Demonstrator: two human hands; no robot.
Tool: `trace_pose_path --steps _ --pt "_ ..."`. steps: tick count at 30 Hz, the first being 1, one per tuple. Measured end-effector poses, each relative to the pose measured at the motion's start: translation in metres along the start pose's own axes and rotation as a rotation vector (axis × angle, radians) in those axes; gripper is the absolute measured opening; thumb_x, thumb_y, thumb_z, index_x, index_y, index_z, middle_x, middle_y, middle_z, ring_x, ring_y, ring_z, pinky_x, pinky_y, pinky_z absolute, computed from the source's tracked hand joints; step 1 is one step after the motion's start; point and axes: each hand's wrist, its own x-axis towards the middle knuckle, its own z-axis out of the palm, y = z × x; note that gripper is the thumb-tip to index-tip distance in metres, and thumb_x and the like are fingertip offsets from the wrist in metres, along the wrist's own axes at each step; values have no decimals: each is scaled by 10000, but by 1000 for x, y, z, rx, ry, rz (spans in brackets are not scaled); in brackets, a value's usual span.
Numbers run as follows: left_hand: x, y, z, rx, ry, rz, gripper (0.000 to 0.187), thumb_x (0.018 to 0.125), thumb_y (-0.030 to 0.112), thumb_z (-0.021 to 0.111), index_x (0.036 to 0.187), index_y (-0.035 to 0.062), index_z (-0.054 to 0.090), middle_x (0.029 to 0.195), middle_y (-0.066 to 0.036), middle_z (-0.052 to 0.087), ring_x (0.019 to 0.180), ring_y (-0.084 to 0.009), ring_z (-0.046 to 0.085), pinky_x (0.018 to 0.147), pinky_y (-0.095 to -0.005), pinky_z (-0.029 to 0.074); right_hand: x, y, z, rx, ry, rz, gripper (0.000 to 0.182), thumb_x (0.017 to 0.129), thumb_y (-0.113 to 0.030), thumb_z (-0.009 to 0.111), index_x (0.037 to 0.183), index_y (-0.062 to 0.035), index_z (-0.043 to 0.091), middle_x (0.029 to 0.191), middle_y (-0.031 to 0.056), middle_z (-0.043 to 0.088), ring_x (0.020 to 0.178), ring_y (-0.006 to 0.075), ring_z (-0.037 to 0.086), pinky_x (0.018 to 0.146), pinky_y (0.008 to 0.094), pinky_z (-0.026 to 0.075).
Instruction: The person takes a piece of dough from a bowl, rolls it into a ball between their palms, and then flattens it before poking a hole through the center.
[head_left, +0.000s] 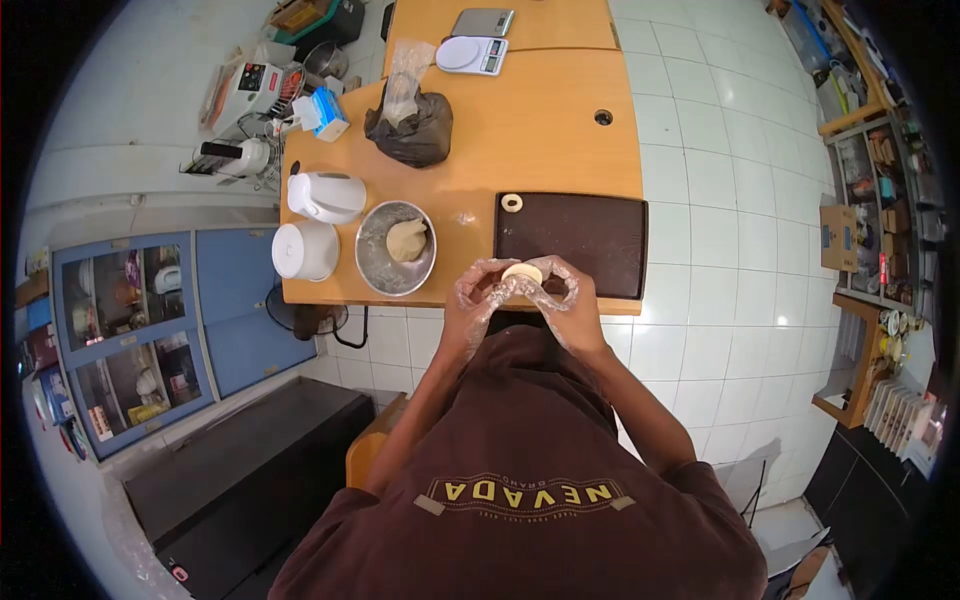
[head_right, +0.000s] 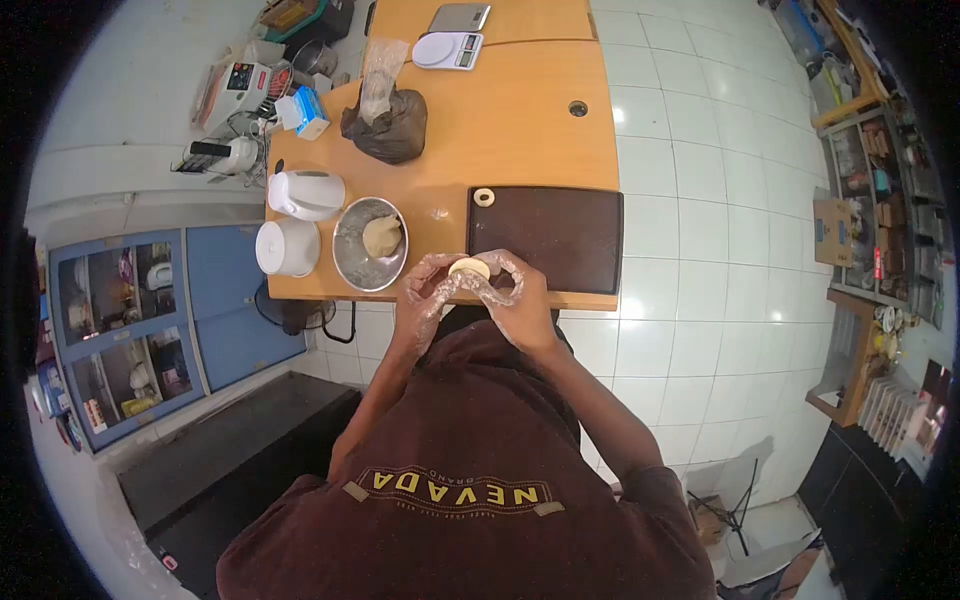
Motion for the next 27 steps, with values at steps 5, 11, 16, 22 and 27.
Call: trace_pose_path --steps 5,11,16,22,27 --pt "2 6 -8 185 50 33 174 989 65 696 1149 0 724 1154 -65 685 1080 -145 651 986 -302 491 7 -10 -5 -135 -65 -14 204 909 -54 777 1096 13 731 983 87 742 916 109 660 837 289 532" --pt "11 23 -16 116 -23 108 211 992 54 692 1181 -37 702 1197 -90 686 1091 -158 653 991 -312 508 21 -15 7 -264 -56 9 194 915 -86 785 1071 21 741 973 87 751 911 98 661 839 287 528" --pt "21 29 -40 32 -27 62 296 953 22 718 1227 -72 656 1174 -104 702 1097 -175 670 1006 -316 511 32 -18 36 -18 17 64 183 936 -95 780 1073 18 735 952 46 742 901 74 638 828 278 519" --pt "35 46 -89 204 -111 85 274 968 25 702 1223 -66 659 1149 -100 709 1072 -153 670 981 -308 520 38 -5 83 -73 96 -16 160 947 -102 771 1042 20 730 920 27 730 874 57 604 808 268 508" --pt "43 64 -123 287 -141 126 249 1001 41 664 1228 -62 654 1137 -86 714 1049 -142 664 958 -305 521 47 7 119 -201 123 -19 169 929 -105 782 1008 34 728 892 29 726 862 47 589 777 259 499"
